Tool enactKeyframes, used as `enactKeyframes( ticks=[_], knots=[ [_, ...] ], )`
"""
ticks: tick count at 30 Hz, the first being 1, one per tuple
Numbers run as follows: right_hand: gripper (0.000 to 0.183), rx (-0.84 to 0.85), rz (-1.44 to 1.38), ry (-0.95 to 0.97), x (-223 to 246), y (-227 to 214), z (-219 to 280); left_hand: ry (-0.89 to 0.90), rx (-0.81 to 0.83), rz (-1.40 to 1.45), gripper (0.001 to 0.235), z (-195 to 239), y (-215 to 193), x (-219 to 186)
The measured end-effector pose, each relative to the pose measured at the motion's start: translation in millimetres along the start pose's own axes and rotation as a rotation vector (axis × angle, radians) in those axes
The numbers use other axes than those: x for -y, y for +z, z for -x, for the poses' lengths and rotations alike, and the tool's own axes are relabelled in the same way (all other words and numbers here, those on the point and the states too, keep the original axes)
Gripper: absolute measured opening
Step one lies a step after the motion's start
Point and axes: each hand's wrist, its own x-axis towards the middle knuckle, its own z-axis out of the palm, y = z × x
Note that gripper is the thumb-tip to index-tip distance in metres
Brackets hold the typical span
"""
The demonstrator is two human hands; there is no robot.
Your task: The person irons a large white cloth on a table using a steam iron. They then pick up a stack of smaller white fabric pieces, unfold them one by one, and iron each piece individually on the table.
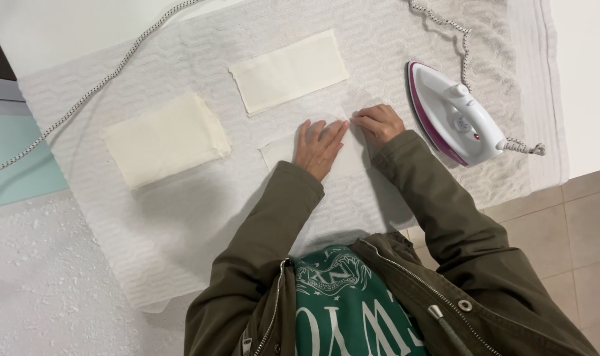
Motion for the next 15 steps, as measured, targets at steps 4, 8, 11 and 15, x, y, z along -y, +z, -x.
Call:
enactKeyframes(
  ticks=[4,8,11,15],
  knots=[
    [0.02,0.018,0.012,-0.008,0.3,-1.0,-0.3,0.007,0.01,-0.028,0.051,-0.6,0.5,0.4],
    [0.021,0.021,0.021,-0.034,1.5,-1.9,1.1,0.007,0.02,-0.033,0.051,-0.8,-1.8,-0.2],
    [0.024,0.011,0.08,-0.118,0.8,-20.0,1.4,0.007,0.006,-0.02,0.05,-0.3,-1.6,-0.4],
    [0.051,0.362,0.545,0.286,-9.4,-92.2,-8.9,0.009,0.0,-0.012,0.049,0.6,1.1,0.6]
  ],
)
